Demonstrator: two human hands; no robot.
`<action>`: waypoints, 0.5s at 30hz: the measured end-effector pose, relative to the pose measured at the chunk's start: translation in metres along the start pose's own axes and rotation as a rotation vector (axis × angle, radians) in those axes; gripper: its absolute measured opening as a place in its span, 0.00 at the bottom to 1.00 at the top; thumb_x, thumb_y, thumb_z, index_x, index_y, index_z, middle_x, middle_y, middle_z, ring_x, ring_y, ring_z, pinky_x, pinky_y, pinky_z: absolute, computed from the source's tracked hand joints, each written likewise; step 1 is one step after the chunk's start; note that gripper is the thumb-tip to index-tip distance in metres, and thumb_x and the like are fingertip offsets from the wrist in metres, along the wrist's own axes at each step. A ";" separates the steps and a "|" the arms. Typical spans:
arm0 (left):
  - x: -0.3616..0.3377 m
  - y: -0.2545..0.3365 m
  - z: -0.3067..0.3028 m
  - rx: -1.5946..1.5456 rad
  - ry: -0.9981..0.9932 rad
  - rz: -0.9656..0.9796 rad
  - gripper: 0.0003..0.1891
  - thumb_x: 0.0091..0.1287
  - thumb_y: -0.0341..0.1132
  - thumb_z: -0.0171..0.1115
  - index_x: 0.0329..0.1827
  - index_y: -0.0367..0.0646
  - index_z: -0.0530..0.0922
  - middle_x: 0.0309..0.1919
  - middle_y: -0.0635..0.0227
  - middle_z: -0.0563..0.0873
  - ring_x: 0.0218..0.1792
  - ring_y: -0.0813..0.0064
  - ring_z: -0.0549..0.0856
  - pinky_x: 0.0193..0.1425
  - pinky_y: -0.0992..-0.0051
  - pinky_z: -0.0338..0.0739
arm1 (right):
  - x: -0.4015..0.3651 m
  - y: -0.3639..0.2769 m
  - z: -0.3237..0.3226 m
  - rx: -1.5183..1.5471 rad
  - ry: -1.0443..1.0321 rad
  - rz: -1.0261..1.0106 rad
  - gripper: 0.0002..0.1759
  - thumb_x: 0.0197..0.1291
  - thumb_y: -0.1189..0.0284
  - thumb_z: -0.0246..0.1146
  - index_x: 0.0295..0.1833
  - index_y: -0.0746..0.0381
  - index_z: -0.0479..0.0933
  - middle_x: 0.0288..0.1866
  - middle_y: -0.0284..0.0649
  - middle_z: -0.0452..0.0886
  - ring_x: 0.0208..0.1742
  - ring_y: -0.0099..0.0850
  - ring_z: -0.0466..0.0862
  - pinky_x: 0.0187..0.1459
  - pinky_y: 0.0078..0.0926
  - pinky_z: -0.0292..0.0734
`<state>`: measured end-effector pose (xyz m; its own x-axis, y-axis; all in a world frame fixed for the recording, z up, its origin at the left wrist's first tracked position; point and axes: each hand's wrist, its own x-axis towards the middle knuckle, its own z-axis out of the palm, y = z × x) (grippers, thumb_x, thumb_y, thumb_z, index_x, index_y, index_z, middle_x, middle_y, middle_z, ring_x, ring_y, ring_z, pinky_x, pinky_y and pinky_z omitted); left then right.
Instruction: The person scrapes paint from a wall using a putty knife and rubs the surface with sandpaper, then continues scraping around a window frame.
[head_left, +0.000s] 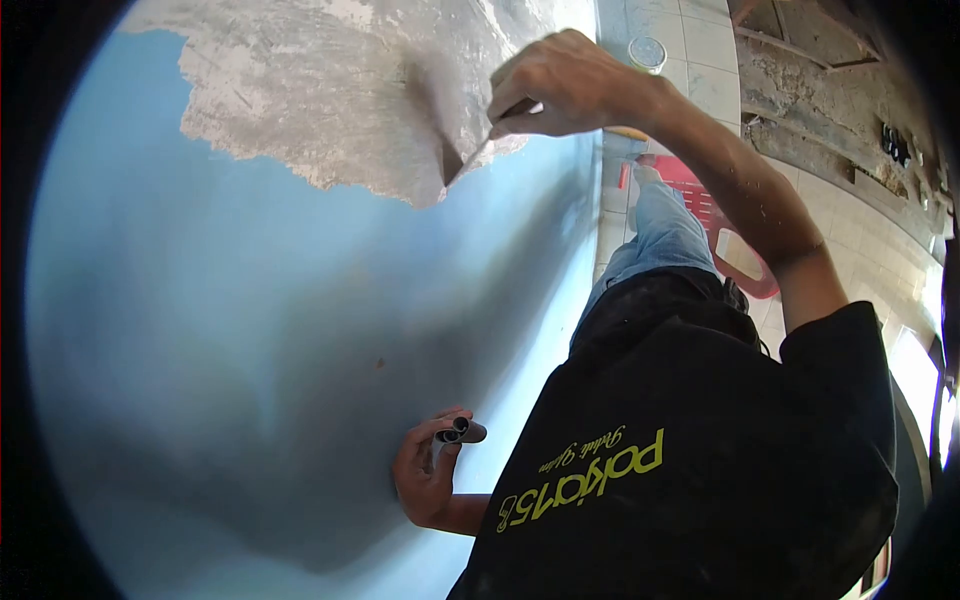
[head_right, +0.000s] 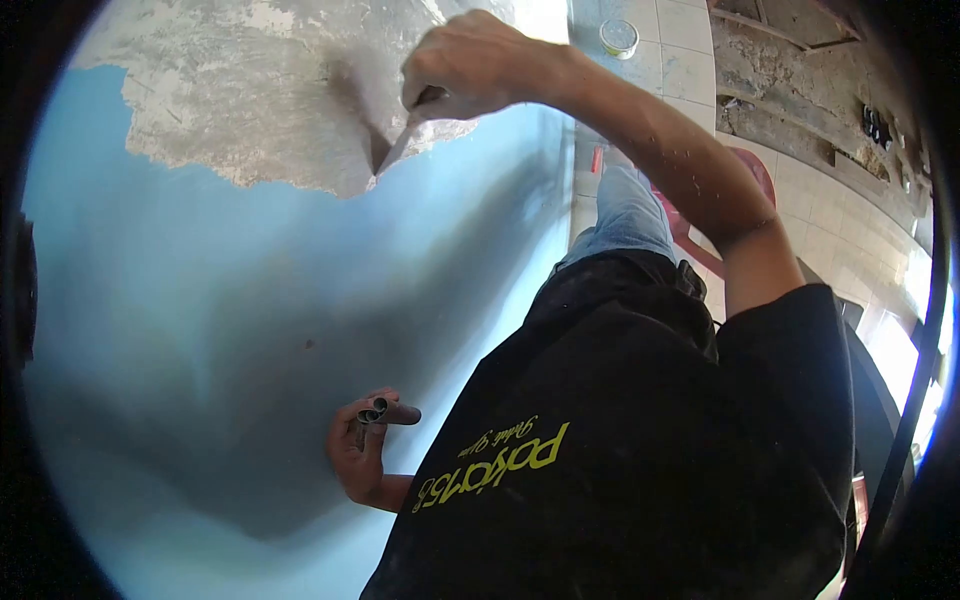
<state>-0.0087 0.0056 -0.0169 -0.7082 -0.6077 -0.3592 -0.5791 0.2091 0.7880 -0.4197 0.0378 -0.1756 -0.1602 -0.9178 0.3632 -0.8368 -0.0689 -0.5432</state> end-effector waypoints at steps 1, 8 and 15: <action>0.000 -0.002 0.000 0.013 0.008 -0.003 0.09 0.69 0.22 0.60 0.51 0.35 0.77 0.47 0.49 0.87 0.55 0.59 0.85 0.64 0.61 0.76 | 0.003 0.007 -0.001 -0.018 0.033 -0.035 0.06 0.59 0.64 0.70 0.34 0.54 0.86 0.32 0.29 0.86 0.35 0.29 0.86 0.38 0.32 0.79; -0.010 0.000 -0.002 0.011 0.065 -0.044 0.10 0.67 0.20 0.62 0.51 0.34 0.77 0.48 0.48 0.87 0.56 0.58 0.85 0.64 0.62 0.76 | 0.001 -0.006 0.034 -0.010 -0.062 -0.052 0.06 0.55 0.62 0.70 0.34 0.50 0.87 0.32 0.28 0.85 0.37 0.30 0.86 0.38 0.32 0.79; -0.010 0.010 -0.003 -0.017 0.035 0.000 0.11 0.66 0.19 0.61 0.50 0.35 0.78 0.46 0.50 0.88 0.56 0.56 0.85 0.65 0.59 0.76 | 0.016 0.011 -0.030 0.108 -0.002 -0.006 0.08 0.58 0.64 0.70 0.36 0.56 0.87 0.31 0.33 0.86 0.32 0.31 0.86 0.33 0.32 0.78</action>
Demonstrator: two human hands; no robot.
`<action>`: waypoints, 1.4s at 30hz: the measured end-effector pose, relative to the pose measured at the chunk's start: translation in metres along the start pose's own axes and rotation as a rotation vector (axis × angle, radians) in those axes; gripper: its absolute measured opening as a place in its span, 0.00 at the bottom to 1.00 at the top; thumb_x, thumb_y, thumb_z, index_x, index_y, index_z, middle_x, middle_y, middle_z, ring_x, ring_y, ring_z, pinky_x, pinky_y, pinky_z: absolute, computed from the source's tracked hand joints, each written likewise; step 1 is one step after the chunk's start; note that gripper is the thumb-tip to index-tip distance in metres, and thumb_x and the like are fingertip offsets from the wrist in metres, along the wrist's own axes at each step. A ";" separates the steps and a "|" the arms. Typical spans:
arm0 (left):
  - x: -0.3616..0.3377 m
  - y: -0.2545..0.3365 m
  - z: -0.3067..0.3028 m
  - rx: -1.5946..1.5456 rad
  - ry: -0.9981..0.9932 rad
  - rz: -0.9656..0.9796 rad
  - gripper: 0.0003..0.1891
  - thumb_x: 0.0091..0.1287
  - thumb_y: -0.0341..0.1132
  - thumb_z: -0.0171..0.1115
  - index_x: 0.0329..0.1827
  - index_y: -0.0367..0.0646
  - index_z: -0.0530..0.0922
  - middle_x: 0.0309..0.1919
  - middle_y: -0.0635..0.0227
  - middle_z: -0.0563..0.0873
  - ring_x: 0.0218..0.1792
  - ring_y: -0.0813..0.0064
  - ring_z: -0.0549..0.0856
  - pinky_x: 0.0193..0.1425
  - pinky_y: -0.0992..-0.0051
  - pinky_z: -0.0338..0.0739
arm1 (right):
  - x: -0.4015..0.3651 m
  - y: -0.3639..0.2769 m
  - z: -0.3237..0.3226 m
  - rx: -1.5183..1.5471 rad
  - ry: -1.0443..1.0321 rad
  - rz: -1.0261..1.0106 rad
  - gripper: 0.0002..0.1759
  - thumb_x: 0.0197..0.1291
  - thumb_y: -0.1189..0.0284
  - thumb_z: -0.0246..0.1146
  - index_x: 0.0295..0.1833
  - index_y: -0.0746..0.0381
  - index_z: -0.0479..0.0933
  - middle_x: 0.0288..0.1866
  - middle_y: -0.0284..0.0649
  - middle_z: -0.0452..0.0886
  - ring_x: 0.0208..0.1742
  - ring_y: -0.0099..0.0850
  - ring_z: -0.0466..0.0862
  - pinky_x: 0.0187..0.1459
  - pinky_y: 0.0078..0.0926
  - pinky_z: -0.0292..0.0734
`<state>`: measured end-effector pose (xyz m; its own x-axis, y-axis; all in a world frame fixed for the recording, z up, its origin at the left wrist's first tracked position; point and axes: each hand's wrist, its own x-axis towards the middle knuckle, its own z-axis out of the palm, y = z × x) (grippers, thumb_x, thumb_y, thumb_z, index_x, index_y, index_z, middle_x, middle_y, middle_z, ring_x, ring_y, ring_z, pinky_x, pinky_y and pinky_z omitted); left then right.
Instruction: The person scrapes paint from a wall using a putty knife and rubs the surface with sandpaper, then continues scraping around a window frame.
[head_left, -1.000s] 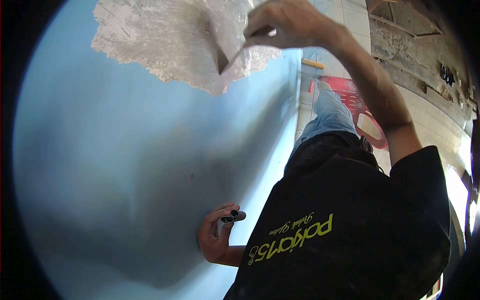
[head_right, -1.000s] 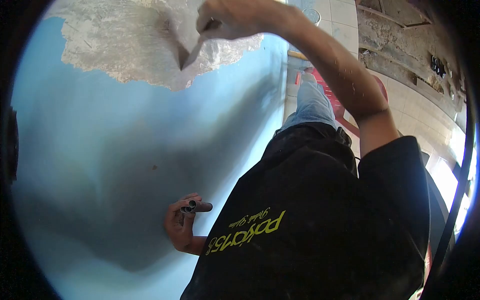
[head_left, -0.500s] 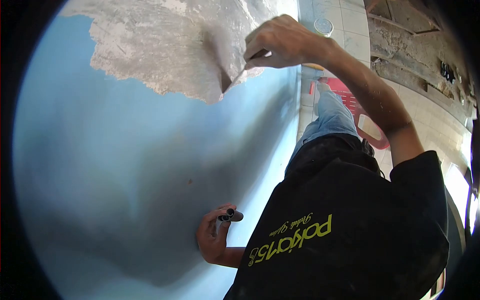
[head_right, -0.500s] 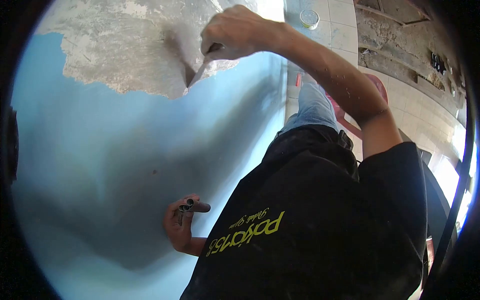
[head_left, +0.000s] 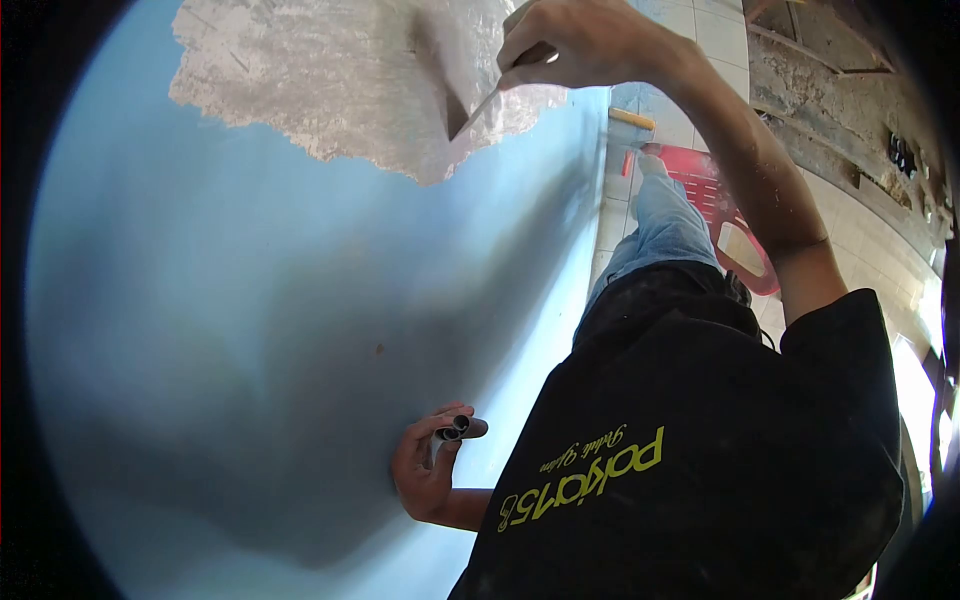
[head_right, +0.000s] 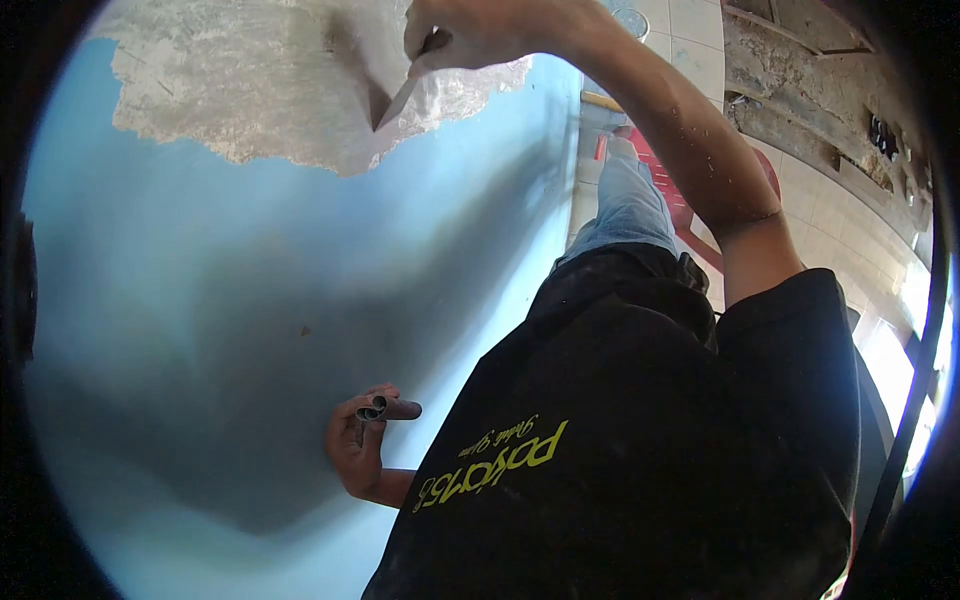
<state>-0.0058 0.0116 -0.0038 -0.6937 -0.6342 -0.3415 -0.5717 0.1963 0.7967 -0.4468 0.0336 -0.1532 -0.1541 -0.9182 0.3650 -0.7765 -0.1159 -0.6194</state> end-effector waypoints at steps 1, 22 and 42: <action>0.002 0.003 0.001 0.005 -0.019 0.007 0.12 0.66 0.18 0.61 0.50 0.36 0.78 0.46 0.50 0.88 0.57 0.55 0.85 0.65 0.57 0.76 | 0.001 0.002 -0.009 -0.029 0.015 -0.017 0.09 0.59 0.64 0.70 0.38 0.58 0.87 0.30 0.36 0.86 0.30 0.34 0.85 0.31 0.35 0.77; 0.004 0.010 0.004 0.028 -0.023 -0.010 0.09 0.68 0.20 0.60 0.50 0.34 0.77 0.47 0.47 0.87 0.57 0.56 0.85 0.64 0.60 0.76 | -0.005 0.009 0.003 0.037 0.051 0.073 0.08 0.60 0.64 0.70 0.35 0.56 0.87 0.32 0.34 0.86 0.35 0.29 0.87 0.38 0.30 0.80; 0.011 0.007 0.002 0.015 -0.068 -0.024 0.13 0.64 0.15 0.60 0.50 0.35 0.78 0.47 0.49 0.88 0.58 0.54 0.84 0.67 0.56 0.74 | -0.017 0.023 0.025 -0.081 0.078 -0.042 0.07 0.60 0.65 0.71 0.36 0.57 0.88 0.33 0.33 0.87 0.31 0.25 0.87 0.34 0.26 0.79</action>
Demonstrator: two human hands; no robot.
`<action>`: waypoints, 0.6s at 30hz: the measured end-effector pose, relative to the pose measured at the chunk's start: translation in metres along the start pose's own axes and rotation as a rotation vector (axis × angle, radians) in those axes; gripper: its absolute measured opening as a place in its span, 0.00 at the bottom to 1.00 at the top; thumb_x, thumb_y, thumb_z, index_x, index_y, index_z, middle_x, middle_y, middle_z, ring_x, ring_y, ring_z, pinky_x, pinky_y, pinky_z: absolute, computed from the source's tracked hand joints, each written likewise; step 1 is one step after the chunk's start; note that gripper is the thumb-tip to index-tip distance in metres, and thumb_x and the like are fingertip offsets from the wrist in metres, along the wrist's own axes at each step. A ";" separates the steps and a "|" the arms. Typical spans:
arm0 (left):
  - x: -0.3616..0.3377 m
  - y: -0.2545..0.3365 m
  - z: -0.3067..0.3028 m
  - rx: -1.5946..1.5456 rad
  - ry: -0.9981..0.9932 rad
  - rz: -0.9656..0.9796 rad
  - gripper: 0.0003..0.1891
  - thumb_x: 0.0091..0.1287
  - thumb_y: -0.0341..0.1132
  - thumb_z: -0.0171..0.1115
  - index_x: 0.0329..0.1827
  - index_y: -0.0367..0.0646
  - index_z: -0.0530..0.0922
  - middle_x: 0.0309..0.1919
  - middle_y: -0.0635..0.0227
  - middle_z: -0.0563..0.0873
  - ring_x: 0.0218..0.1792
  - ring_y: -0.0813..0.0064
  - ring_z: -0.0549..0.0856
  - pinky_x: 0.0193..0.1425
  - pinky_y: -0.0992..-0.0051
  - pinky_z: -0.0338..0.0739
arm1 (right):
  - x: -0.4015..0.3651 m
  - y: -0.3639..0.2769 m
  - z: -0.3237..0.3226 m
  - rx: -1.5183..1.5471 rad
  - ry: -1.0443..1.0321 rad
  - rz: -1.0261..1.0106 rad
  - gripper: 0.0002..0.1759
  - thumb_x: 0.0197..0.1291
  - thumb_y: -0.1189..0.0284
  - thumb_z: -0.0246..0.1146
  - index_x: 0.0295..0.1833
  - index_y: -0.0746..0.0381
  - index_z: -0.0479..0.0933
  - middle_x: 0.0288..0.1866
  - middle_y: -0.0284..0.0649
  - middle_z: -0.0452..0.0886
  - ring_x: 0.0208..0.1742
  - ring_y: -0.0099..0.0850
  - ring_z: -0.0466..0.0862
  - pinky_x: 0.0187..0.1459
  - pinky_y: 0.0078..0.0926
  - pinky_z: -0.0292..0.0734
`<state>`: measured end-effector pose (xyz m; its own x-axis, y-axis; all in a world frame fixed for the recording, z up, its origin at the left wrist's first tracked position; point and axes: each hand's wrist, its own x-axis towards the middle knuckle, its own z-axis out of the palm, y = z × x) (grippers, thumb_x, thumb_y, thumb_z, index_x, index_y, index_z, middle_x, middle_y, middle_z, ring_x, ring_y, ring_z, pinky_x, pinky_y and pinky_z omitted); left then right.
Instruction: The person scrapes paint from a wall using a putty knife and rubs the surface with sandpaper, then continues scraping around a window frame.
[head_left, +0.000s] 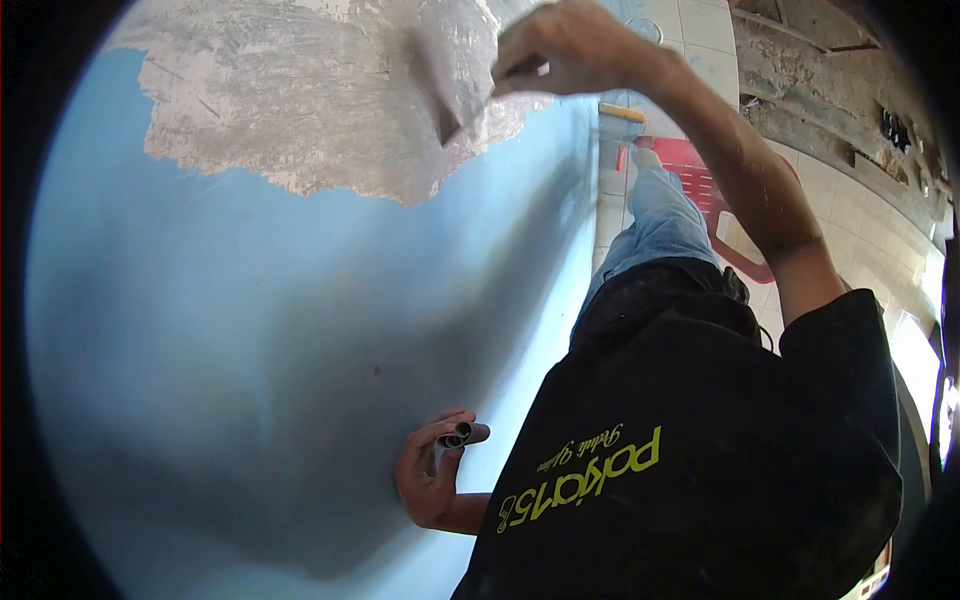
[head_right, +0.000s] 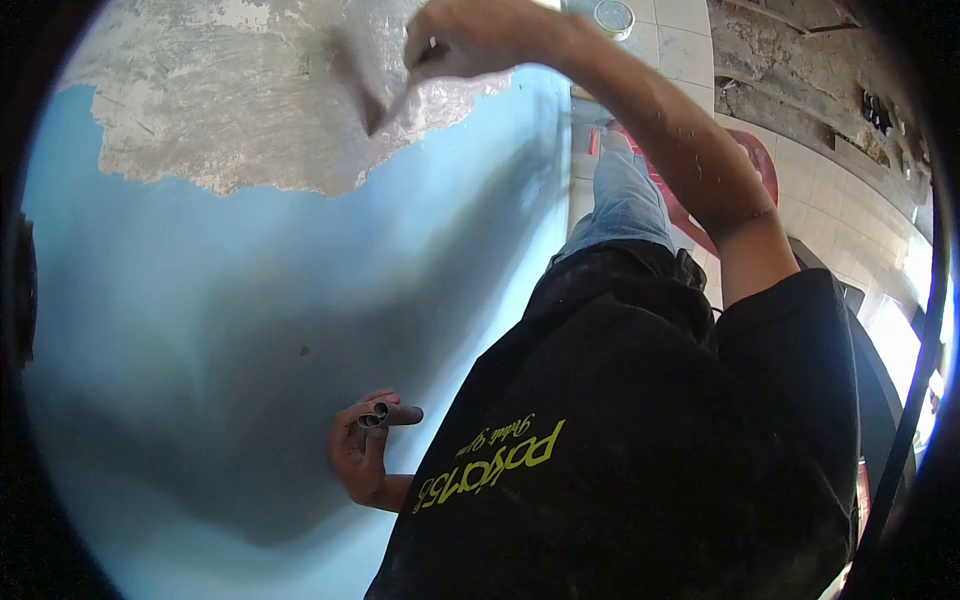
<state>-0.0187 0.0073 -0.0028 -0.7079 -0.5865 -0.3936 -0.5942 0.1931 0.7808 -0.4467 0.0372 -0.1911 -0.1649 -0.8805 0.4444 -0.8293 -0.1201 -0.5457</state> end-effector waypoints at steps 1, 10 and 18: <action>-0.002 0.000 0.001 -0.005 0.013 -0.005 0.13 0.65 0.16 0.60 0.50 0.35 0.78 0.47 0.49 0.88 0.58 0.54 0.84 0.67 0.56 0.74 | 0.005 -0.006 -0.010 0.144 -0.018 0.169 0.07 0.60 0.66 0.71 0.36 0.58 0.88 0.32 0.34 0.87 0.32 0.26 0.87 0.34 0.26 0.80; -0.004 -0.008 0.003 -0.025 0.036 -0.002 0.10 0.68 0.19 0.60 0.50 0.35 0.78 0.47 0.49 0.88 0.57 0.56 0.85 0.65 0.58 0.75 | -0.012 -0.006 0.017 -0.012 0.025 0.059 0.07 0.58 0.63 0.72 0.36 0.53 0.88 0.33 0.29 0.87 0.36 0.27 0.87 0.37 0.31 0.80; -0.007 0.004 0.008 -0.019 0.081 -0.043 0.08 0.70 0.22 0.60 0.50 0.35 0.78 0.46 0.48 0.88 0.55 0.57 0.85 0.64 0.58 0.75 | -0.022 -0.010 0.036 0.079 -0.097 0.110 0.10 0.59 0.59 0.70 0.34 0.53 0.87 0.31 0.29 0.86 0.34 0.30 0.87 0.36 0.32 0.79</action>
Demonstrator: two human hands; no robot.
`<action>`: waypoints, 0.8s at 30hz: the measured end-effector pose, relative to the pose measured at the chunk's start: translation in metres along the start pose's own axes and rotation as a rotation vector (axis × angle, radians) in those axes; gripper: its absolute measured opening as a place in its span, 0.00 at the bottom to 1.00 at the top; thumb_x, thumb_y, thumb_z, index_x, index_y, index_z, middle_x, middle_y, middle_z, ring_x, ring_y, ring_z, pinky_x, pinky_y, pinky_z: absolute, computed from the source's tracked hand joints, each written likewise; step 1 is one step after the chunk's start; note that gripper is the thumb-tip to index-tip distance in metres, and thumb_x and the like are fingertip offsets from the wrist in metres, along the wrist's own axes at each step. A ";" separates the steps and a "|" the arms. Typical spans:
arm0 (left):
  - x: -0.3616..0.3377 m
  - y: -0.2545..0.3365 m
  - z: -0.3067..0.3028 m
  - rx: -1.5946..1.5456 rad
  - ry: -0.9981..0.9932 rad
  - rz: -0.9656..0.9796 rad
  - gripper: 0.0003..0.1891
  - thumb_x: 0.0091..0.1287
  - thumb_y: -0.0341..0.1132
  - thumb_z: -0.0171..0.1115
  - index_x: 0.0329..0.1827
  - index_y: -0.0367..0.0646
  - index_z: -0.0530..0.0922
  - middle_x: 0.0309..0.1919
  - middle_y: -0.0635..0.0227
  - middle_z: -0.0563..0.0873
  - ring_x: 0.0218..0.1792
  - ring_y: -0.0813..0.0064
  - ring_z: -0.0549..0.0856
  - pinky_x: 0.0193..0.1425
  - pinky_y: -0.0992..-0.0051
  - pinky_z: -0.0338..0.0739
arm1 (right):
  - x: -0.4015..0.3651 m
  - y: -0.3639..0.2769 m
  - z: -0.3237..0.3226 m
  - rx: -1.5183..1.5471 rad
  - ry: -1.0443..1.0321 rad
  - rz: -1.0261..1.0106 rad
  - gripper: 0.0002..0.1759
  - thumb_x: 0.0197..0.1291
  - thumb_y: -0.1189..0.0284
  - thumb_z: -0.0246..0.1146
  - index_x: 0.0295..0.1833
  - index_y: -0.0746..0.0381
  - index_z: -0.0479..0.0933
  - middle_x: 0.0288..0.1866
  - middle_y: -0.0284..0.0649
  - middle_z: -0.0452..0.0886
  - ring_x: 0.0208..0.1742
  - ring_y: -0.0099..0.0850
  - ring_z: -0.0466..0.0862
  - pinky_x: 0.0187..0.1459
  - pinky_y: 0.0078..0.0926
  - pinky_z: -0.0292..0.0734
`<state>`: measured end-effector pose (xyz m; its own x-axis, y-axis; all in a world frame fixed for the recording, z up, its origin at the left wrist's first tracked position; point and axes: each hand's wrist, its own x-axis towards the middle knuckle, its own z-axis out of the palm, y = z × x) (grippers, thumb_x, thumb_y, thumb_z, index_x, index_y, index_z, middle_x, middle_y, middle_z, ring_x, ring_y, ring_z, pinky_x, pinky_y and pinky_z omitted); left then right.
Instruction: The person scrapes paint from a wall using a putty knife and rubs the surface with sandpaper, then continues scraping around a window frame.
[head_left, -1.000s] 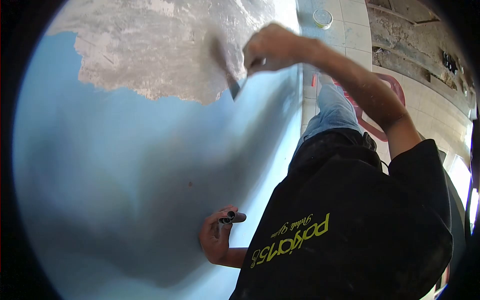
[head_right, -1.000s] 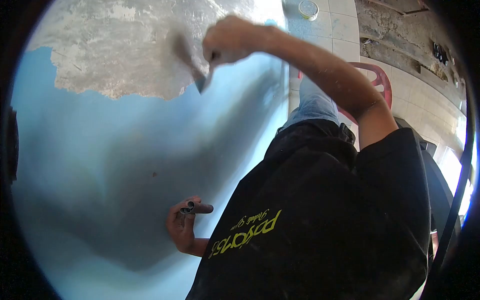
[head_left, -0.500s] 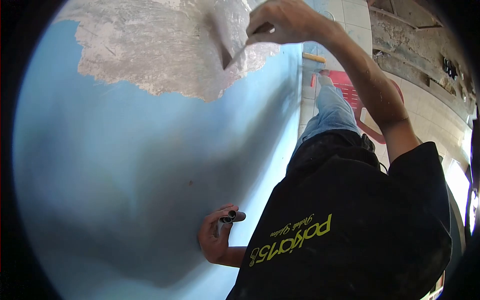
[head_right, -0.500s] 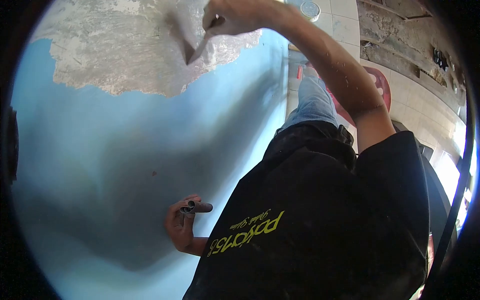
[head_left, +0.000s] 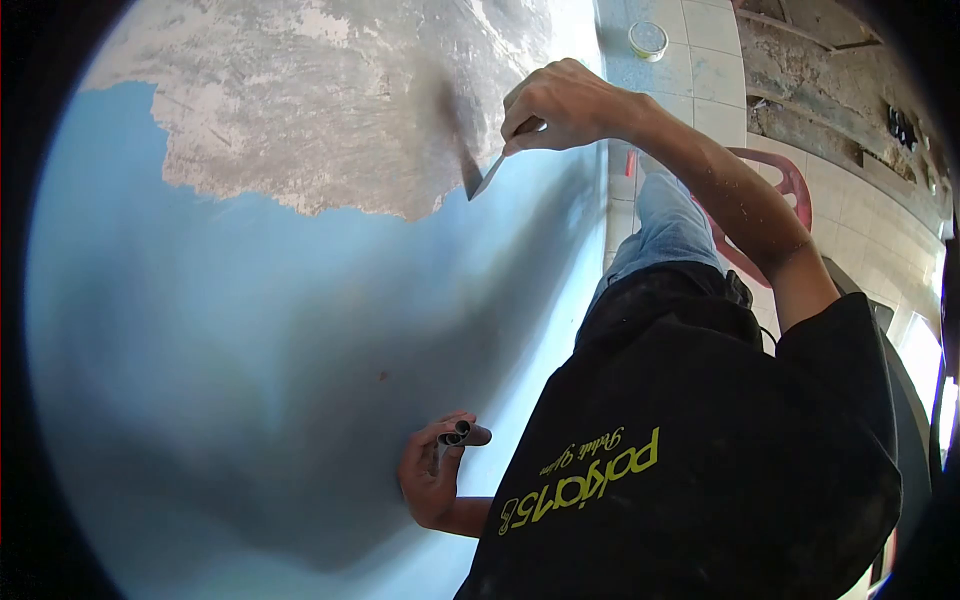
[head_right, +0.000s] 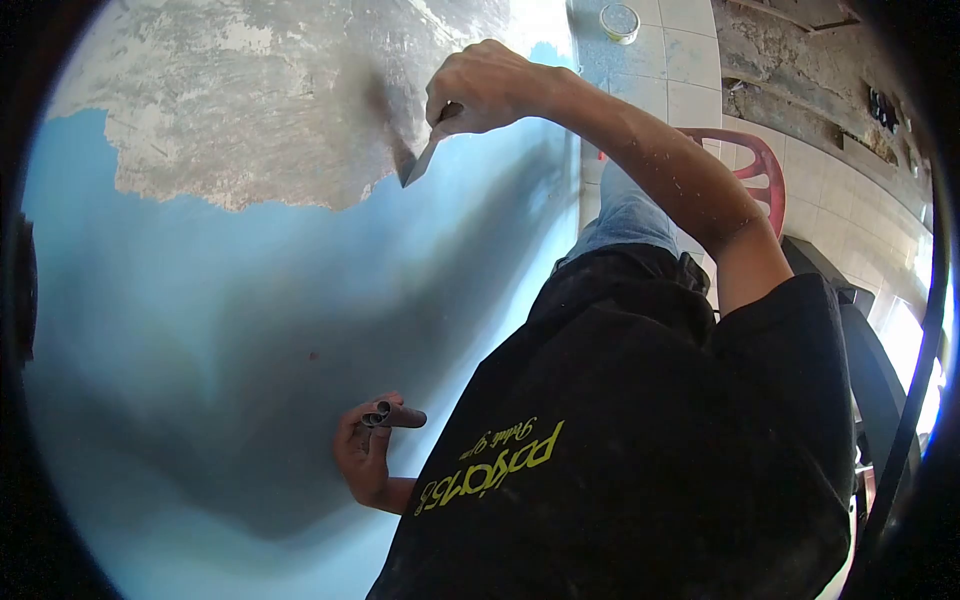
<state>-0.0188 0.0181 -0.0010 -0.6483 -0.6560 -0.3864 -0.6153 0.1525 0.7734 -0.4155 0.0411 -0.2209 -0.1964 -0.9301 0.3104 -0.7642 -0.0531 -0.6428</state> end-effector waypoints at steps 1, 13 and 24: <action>0.003 -0.003 -0.001 0.001 -0.009 0.012 0.08 0.70 0.23 0.61 0.50 0.35 0.78 0.46 0.48 0.88 0.55 0.57 0.85 0.64 0.58 0.75 | -0.002 0.002 0.004 0.027 0.007 0.010 0.10 0.59 0.59 0.71 0.34 0.53 0.87 0.31 0.29 0.86 0.34 0.30 0.87 0.36 0.32 0.79; 0.016 -0.009 -0.005 0.035 -0.065 0.055 0.08 0.71 0.25 0.61 0.50 0.35 0.77 0.47 0.49 0.88 0.55 0.56 0.85 0.64 0.58 0.76 | -0.004 0.016 -0.002 -0.010 0.184 -0.024 0.08 0.59 0.62 0.70 0.37 0.54 0.88 0.34 0.31 0.87 0.32 0.31 0.87 0.33 0.32 0.78; 0.004 -0.006 -0.002 0.180 0.085 0.072 0.10 0.72 0.29 0.62 0.52 0.34 0.77 0.46 0.48 0.87 0.52 0.60 0.87 0.60 0.64 0.79 | 0.000 0.005 0.022 0.001 0.017 -0.070 0.09 0.58 0.57 0.69 0.35 0.50 0.87 0.31 0.29 0.85 0.36 0.30 0.86 0.36 0.33 0.79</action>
<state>-0.0170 0.0132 -0.0064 -0.6583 -0.6972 -0.2839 -0.6436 0.3257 0.6926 -0.4058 0.0323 -0.2396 -0.1534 -0.9178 0.3663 -0.7756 -0.1179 -0.6202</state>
